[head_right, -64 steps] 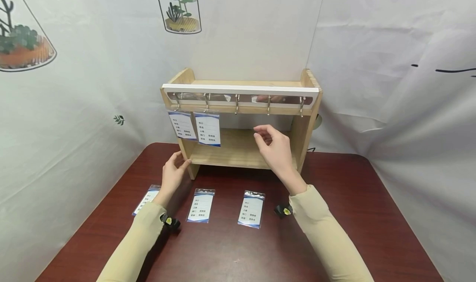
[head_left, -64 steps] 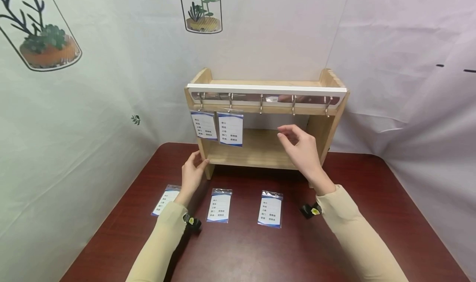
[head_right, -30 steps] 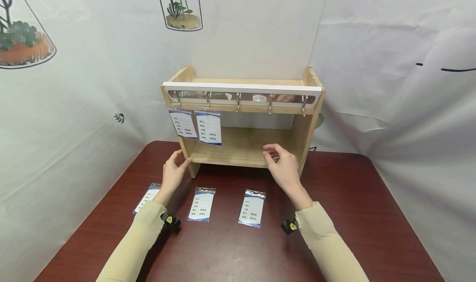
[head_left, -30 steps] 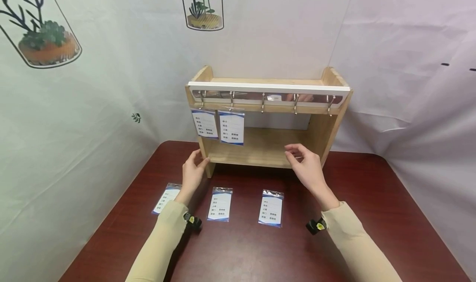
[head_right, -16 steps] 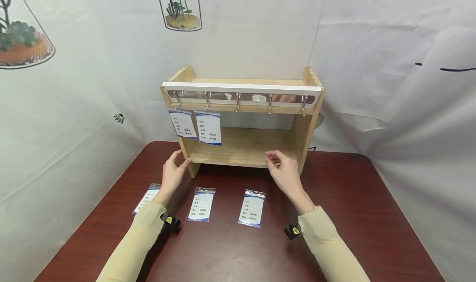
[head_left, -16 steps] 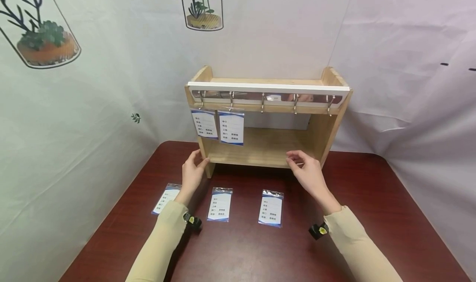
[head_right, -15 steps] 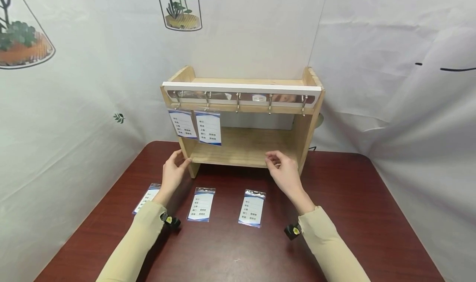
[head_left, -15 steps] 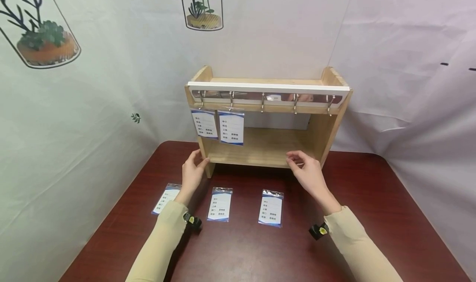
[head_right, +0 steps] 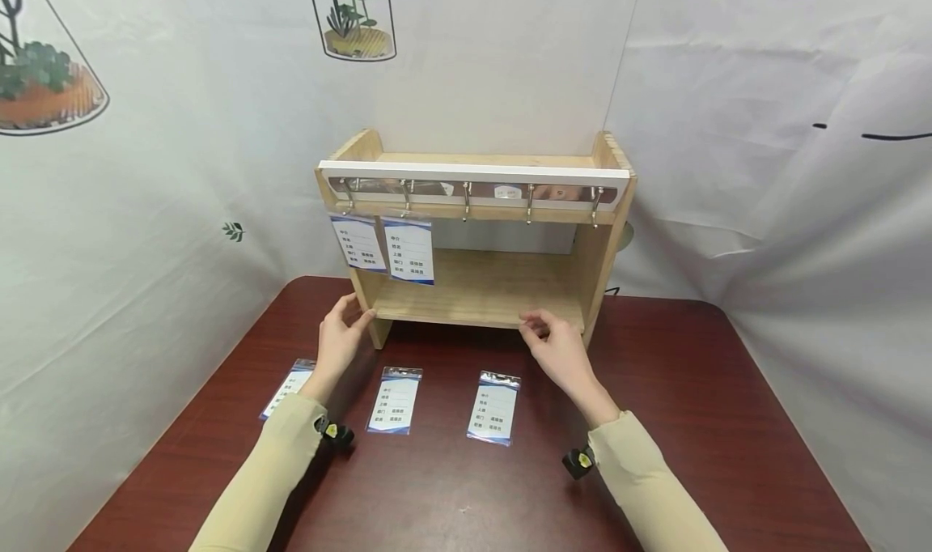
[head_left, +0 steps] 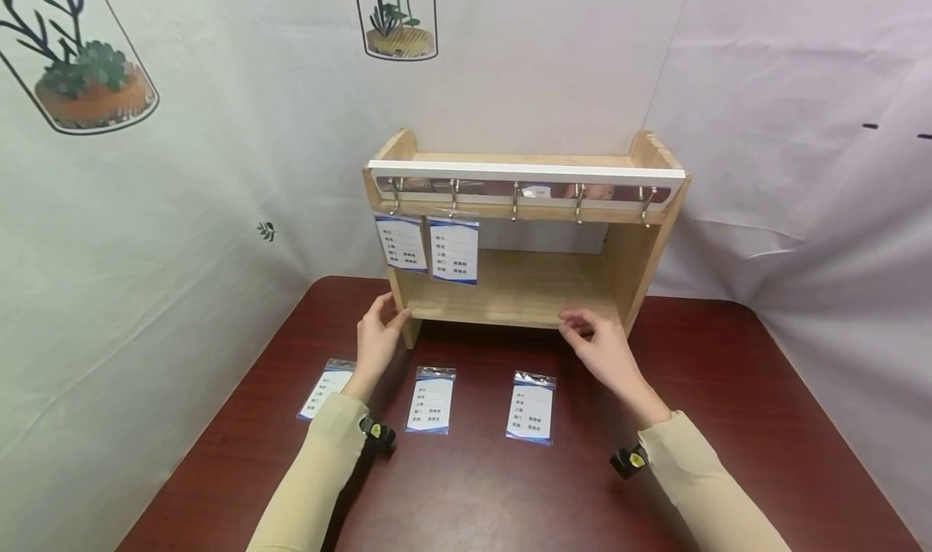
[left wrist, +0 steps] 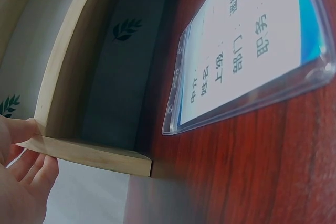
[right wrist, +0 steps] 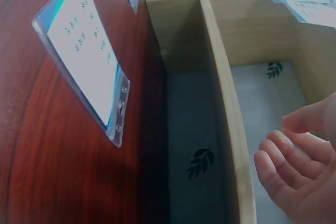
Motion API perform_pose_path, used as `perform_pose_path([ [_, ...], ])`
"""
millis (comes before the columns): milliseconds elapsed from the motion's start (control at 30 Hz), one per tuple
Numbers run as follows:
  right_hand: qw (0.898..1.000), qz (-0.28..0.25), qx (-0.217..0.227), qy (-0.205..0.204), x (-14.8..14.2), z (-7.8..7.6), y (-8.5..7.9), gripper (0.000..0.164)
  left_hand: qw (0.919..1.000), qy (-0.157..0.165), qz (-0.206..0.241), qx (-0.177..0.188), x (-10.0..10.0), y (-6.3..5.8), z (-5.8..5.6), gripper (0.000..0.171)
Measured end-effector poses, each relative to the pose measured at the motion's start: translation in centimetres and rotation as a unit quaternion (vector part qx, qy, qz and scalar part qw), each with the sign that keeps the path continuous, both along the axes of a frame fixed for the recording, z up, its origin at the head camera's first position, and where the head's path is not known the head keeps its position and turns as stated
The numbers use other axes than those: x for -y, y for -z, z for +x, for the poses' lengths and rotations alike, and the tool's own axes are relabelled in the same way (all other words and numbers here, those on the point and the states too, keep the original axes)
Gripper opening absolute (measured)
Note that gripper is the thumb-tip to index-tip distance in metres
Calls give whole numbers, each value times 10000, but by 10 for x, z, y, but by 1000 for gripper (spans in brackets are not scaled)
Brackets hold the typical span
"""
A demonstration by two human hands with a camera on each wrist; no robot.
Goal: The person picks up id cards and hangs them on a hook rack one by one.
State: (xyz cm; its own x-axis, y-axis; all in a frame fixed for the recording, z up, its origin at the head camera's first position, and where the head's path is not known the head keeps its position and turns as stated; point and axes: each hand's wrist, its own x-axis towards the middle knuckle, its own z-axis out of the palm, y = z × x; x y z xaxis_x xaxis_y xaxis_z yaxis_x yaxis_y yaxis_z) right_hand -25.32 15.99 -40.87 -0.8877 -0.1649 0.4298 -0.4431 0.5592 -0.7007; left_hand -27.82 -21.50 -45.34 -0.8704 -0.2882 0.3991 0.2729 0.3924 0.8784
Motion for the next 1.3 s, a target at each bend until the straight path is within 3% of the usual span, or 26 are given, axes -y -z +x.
perform_pose_path([
  [267,9986,333,401,-20,-3,3,9,21,10000,-6,-11,-13,0,0,0,41],
  [633,9964,641,553,-21,-7,3,21,19,10000,28,19,-80,1,0,0,40],
  [1300,9870,1006,1200,-350,-12,5,41,26,10000,-17,52,-71,-2,0,2,41],
])
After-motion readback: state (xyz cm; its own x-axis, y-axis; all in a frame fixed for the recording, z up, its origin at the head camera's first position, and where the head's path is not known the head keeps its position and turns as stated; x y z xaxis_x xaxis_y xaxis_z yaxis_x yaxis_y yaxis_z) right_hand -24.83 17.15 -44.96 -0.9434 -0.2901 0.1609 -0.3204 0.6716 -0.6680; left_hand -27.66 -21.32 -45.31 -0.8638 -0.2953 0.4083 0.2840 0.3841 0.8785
